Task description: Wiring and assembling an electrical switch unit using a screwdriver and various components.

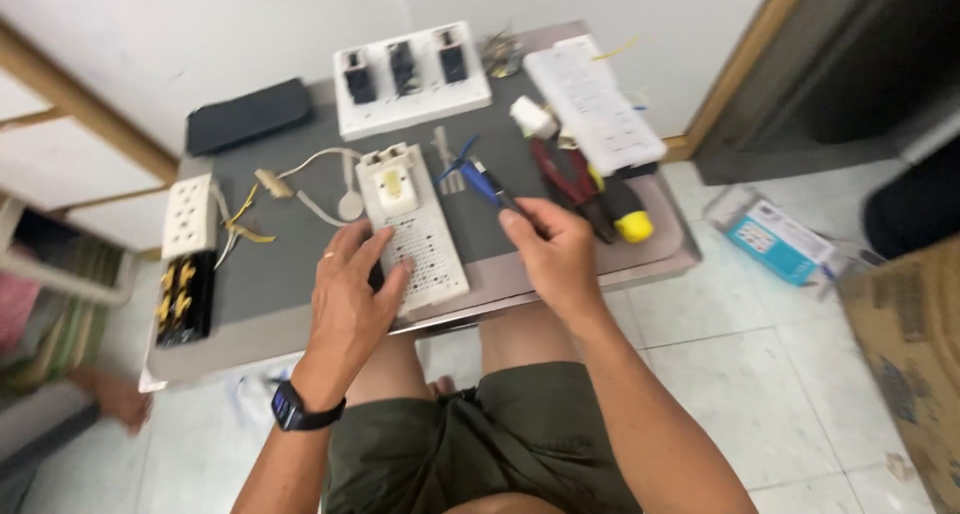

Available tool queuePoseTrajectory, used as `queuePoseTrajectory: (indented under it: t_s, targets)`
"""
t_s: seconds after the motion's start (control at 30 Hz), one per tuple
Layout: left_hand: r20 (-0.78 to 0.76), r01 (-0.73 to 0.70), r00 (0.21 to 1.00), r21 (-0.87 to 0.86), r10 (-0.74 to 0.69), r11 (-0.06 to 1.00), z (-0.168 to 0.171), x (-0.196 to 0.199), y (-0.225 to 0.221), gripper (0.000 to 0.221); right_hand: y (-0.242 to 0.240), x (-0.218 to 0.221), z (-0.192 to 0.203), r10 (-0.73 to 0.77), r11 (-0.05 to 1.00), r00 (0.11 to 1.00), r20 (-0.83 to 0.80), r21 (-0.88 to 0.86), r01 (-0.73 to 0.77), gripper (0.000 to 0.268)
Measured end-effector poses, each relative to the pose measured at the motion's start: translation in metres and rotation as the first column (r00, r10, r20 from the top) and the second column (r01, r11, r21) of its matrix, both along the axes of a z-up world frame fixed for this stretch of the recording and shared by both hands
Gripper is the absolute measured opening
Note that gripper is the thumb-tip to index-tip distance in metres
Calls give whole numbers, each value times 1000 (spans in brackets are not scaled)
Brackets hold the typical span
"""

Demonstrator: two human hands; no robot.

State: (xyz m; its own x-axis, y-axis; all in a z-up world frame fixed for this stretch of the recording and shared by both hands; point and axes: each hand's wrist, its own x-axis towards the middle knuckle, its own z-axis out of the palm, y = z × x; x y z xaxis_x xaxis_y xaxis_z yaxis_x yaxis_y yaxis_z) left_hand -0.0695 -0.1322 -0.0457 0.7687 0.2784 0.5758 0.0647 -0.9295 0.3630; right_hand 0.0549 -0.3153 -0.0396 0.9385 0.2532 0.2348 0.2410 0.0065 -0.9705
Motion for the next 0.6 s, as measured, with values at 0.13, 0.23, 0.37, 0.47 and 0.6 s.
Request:
queuePoseTrajectory:
  t_s: [0.13,0.23,0.37,0.47,0.6]
  targets:
    - [-68,237,970,90,-231,967,8,8,-8,73,5,-1,-3,-21,999,1000,1,-39,21,14]
    - [-206,332,933,172,-296,927,-5,7,3,51,5,3,-20,-65,992,998,-19,-111,62,22]
    - [-231,371,917,188,-326,909,-13,-1,21,39,-2,10,-48,-61,947,984,169,-302,110,29]
    - [-252,402,898,134,-361,906,-1,-1,18,42,-4,5,-29,33,957,997,64,-291,-12,31]
    - [-195,311,932,0,-305,950,-8,3,7,49,1,2,-28,28,977,1000,-10,-210,-29,22]
